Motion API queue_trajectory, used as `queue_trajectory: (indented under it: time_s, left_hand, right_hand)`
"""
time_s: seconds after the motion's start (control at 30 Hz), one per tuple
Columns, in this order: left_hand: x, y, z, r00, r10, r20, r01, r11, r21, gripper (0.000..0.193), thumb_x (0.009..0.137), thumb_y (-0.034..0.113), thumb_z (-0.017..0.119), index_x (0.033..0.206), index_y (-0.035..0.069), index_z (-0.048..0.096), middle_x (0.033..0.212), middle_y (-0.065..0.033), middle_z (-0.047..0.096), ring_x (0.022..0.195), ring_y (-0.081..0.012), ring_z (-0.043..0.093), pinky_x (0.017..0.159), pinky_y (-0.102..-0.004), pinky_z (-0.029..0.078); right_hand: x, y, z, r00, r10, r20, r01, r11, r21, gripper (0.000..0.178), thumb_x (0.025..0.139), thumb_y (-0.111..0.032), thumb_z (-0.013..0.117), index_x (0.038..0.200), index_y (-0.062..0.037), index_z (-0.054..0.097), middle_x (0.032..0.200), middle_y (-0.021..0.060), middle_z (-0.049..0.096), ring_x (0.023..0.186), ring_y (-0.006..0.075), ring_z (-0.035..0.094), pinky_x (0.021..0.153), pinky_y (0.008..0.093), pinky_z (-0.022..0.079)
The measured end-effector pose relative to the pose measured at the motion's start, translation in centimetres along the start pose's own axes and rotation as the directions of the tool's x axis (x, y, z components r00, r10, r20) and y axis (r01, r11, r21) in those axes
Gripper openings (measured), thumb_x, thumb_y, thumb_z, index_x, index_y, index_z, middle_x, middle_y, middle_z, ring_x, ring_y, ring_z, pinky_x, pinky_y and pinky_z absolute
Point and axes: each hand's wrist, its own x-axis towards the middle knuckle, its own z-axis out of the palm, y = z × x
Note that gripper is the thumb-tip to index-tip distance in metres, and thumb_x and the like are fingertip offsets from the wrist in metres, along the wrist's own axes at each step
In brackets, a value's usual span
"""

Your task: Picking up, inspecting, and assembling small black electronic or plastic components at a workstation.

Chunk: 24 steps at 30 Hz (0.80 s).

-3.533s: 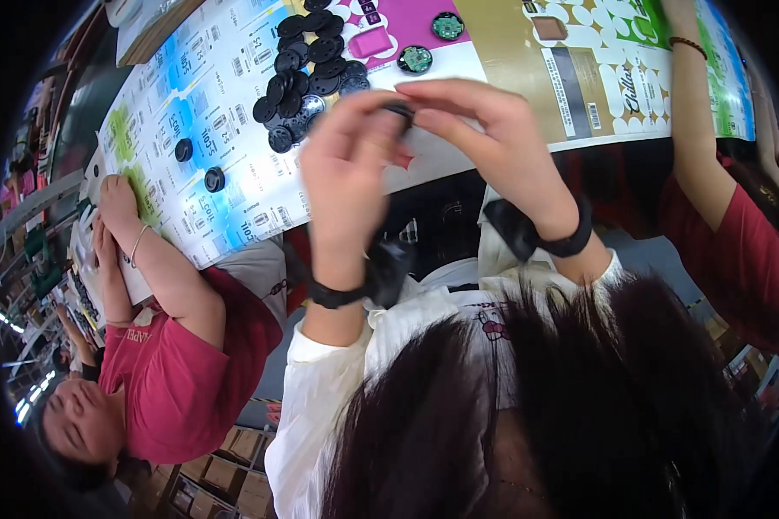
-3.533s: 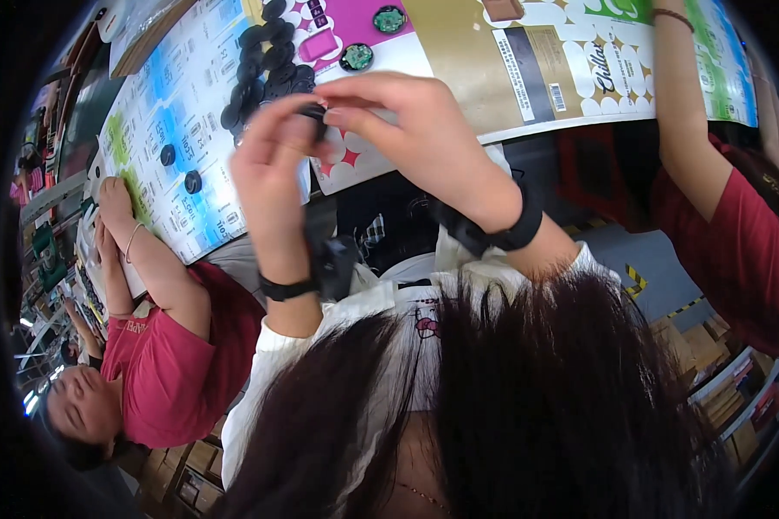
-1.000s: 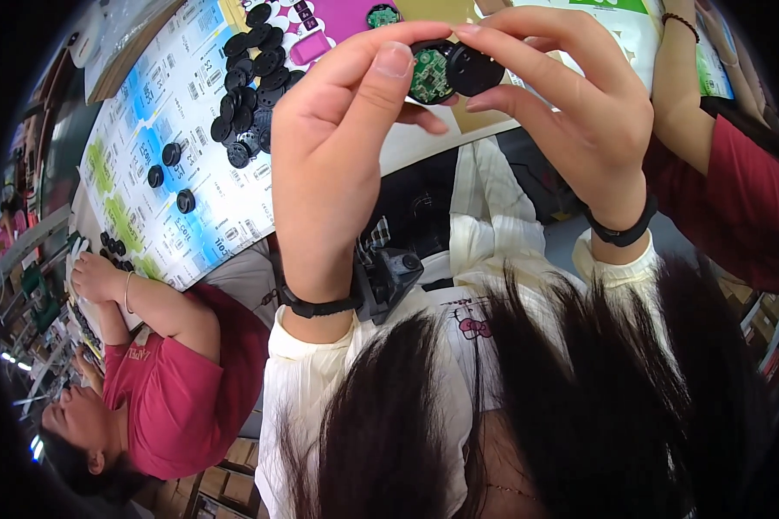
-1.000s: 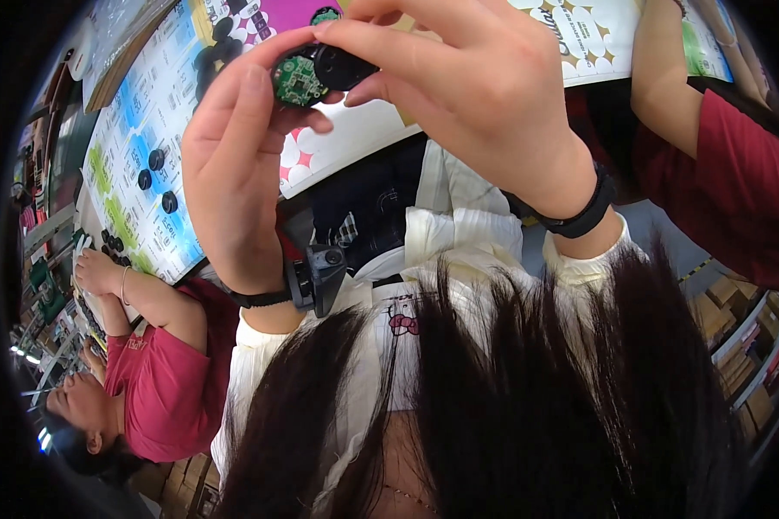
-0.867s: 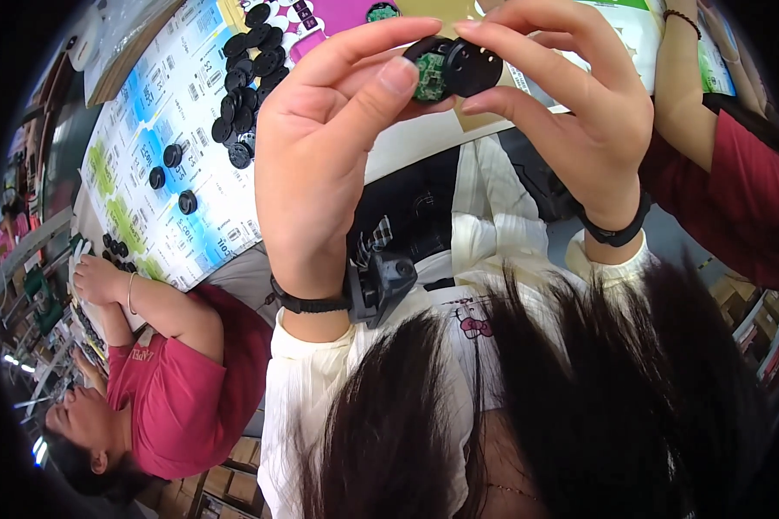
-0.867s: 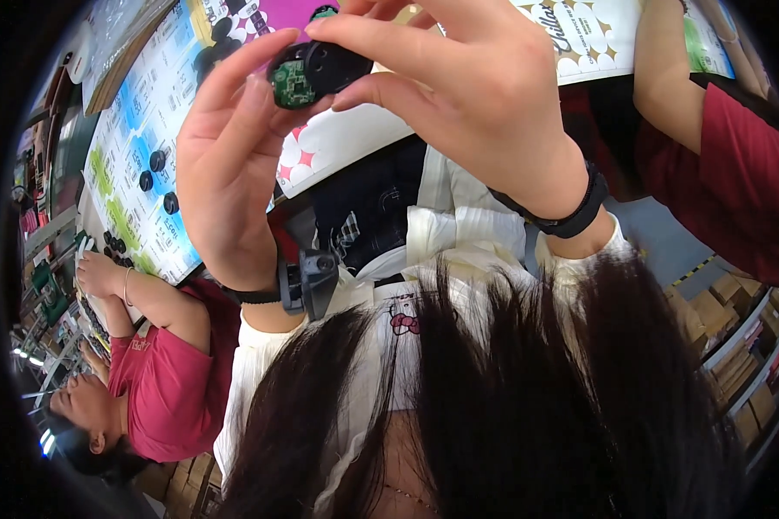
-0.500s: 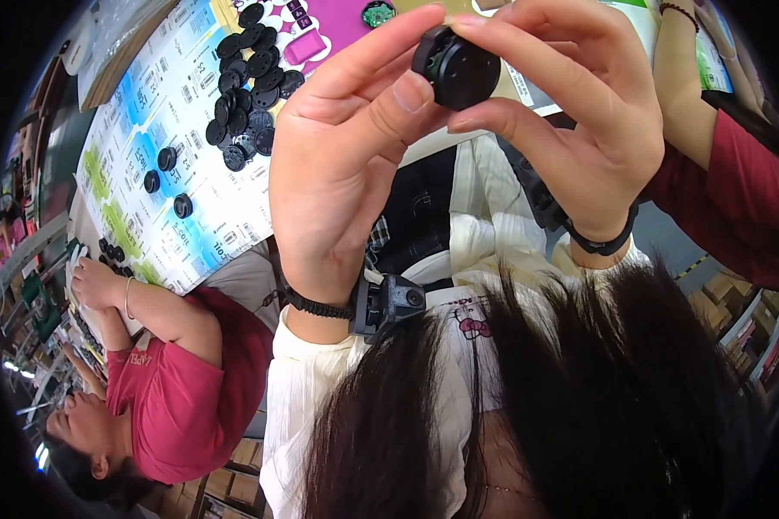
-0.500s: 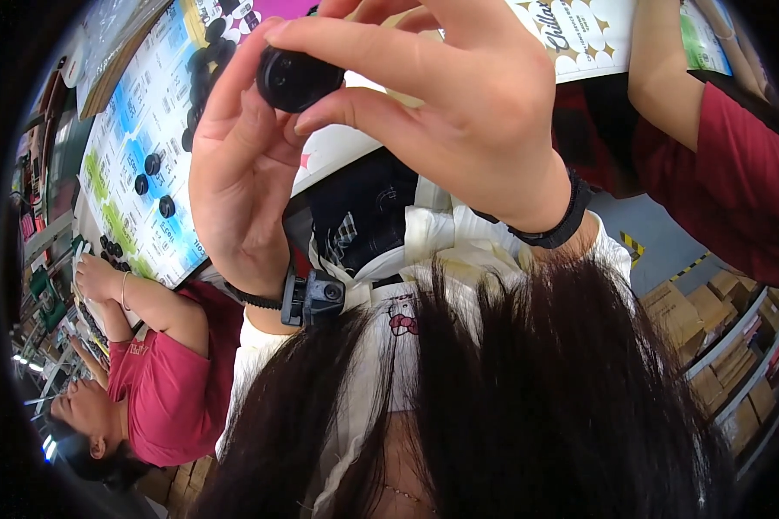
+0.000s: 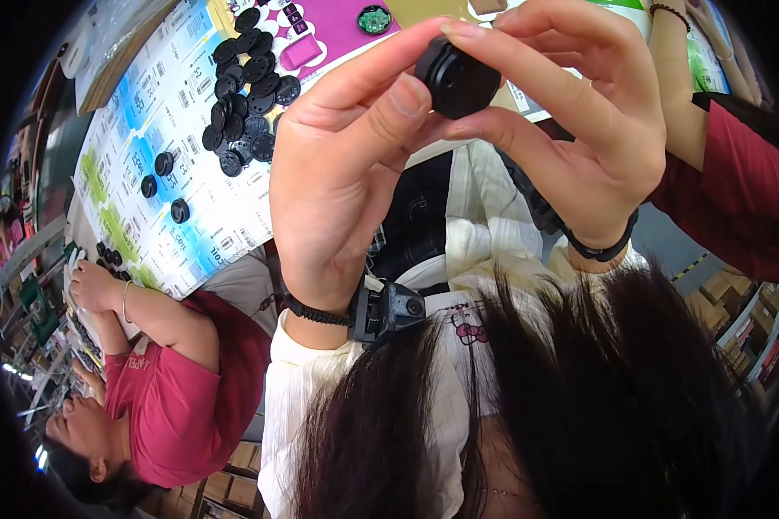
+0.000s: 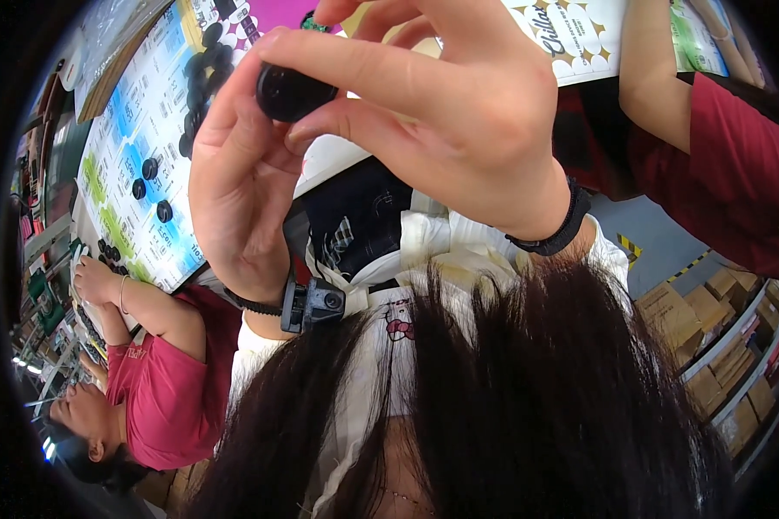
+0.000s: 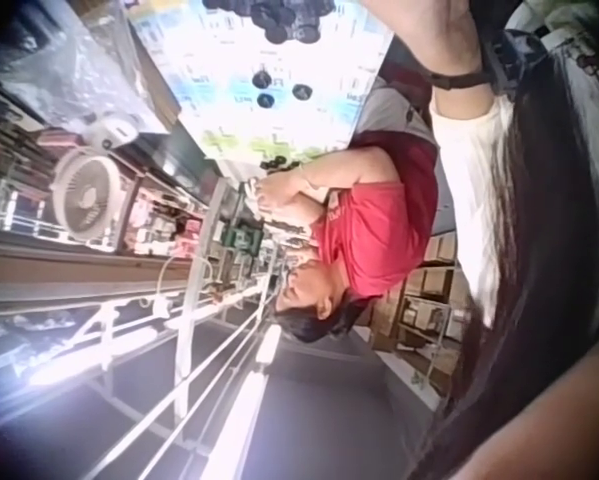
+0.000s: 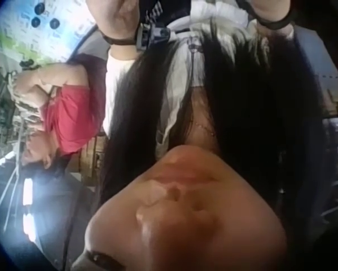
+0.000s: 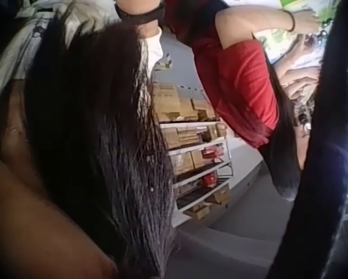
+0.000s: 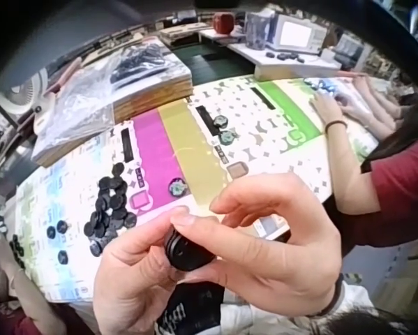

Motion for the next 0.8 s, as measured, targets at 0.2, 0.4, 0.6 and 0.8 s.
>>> queue_trajectory:
  time_s: [0.2,0.4,0.6,0.8]
  left_hand:
    - [0.3,0.2,0.0,0.998,-0.014,0.056,0.013,1.0,0.011,0.039,0.085,0.017,0.046,0.118,-0.002,0.038,0.111,-0.0132,0.05,0.102,-0.0216,0.049,0.084,-0.0336,0.042]
    - [0.2,0.1,0.4,0.997,0.016,0.072,-0.021,0.998,0.061,0.037,0.085,0.016,0.045,0.117,-0.003,0.04,0.11,-0.0129,0.051,0.1,-0.0211,0.05,0.084,-0.0339,0.042]
    - [-0.2,-1.1,1.5,0.995,0.083,-0.061,-0.075,0.99,0.122,0.034,0.084,0.01,0.047,0.113,-0.005,0.043,0.106,-0.0146,0.052,0.096,-0.0195,0.053,0.08,-0.0313,0.045]
    - [0.0,-0.8,3.4,0.9,0.433,-0.058,-0.338,0.774,0.535,0.026,0.08,-0.002,0.049,0.105,-0.008,0.047,0.101,-0.0162,0.054,0.089,-0.0167,0.054,0.073,-0.0244,0.046]
  right_hand:
    - [0.5,-0.7,-0.8,0.953,0.304,0.01,-0.294,0.913,0.282,0.04,0.059,-0.005,0.071,0.097,-0.0068,0.061,0.086,0.0064,0.045,0.072,0.0122,0.05,0.058,0.0186,0.047]
    - [0.2,-1.2,-1.1,0.99,0.138,-0.004,-0.136,0.982,0.132,0.04,0.059,-0.004,0.071,0.097,-0.0067,0.061,0.086,0.0068,0.046,0.072,0.0125,0.051,0.059,0.019,0.047]
    - [0.2,-0.3,-0.3,0.959,0.284,-0.002,-0.282,0.952,0.118,0.039,0.057,-0.002,0.07,0.095,-0.0063,0.062,0.085,0.0068,0.047,0.072,0.014,0.051,0.057,0.0206,0.045]
    - [-0.1,0.5,1.4,0.984,0.065,-0.165,-0.054,0.996,0.069,0.037,0.056,0.0,0.069,0.093,-0.0049,0.062,0.083,0.0061,0.051,0.071,0.0156,0.052,0.058,0.0221,0.043]
